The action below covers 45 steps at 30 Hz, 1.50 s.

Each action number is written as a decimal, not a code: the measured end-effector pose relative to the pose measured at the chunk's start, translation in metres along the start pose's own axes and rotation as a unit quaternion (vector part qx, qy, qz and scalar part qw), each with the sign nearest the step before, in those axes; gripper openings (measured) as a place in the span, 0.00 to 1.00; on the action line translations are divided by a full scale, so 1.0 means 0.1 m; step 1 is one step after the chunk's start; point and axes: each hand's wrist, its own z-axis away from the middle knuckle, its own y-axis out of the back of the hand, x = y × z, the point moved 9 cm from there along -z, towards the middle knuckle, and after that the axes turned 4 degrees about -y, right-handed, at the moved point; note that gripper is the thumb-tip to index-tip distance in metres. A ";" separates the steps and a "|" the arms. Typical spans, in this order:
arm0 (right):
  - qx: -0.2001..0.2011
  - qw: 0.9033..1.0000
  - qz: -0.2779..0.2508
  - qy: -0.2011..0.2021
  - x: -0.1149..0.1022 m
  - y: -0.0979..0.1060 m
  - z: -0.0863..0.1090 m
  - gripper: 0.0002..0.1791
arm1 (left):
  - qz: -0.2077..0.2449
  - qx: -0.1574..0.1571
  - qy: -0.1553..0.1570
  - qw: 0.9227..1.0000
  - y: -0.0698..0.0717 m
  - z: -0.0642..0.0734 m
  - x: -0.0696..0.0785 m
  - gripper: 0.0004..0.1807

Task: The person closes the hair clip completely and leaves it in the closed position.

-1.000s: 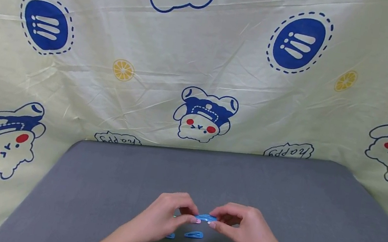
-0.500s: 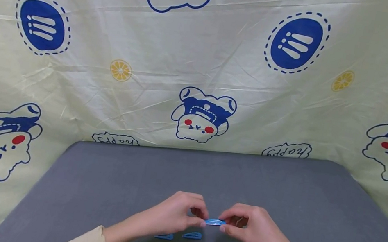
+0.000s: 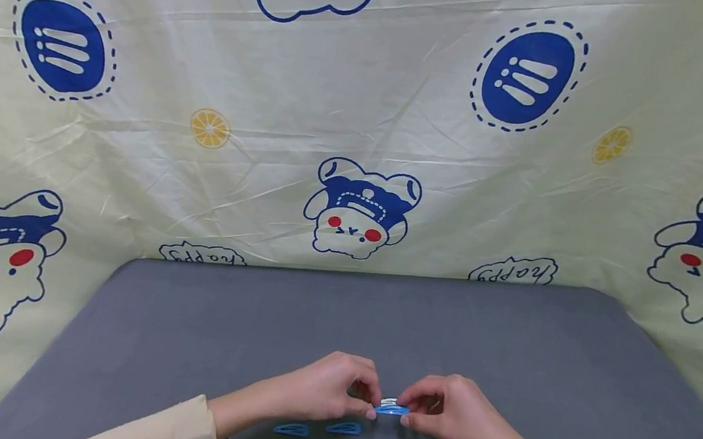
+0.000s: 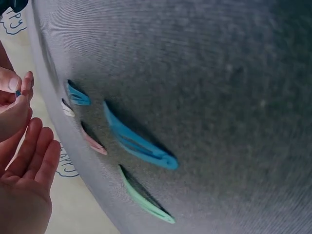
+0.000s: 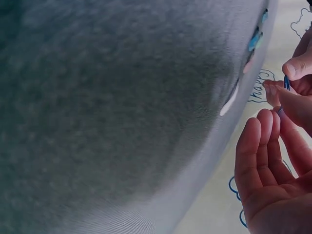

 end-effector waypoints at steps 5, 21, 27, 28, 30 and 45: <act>-0.008 1.000 0.006 -0.004 0.04 -0.04 -0.03 0.06 | -0.005 -0.008 -0.005 1.000 -0.05 -0.02 -0.05 0.03; -0.057 0.998 0.005 -0.023 0.16 -0.15 -0.10 0.05 | -0.025 -0.036 0.006 0.999 -0.18 -0.06 -0.14 0.02; -0.073 0.997 0.007 -0.030 0.20 -0.18 -0.12 0.05 | -0.026 -0.031 0.002 0.999 -0.18 -0.05 -0.14 0.02; -0.075 0.997 0.007 -0.029 0.20 -0.18 -0.13 0.05 | -0.026 -0.030 0.002 0.999 -0.19 -0.06 -0.15 0.02; -0.078 0.997 0.008 -0.026 0.20 -0.18 -0.14 0.05 | -0.026 -0.028 0.003 0.999 -0.19 -0.07 -0.15 0.02; -0.101 0.995 0.008 -0.019 0.26 -0.19 -0.15 0.06 | -0.016 -0.029 0.007 0.999 -0.23 -0.09 -0.18 0.04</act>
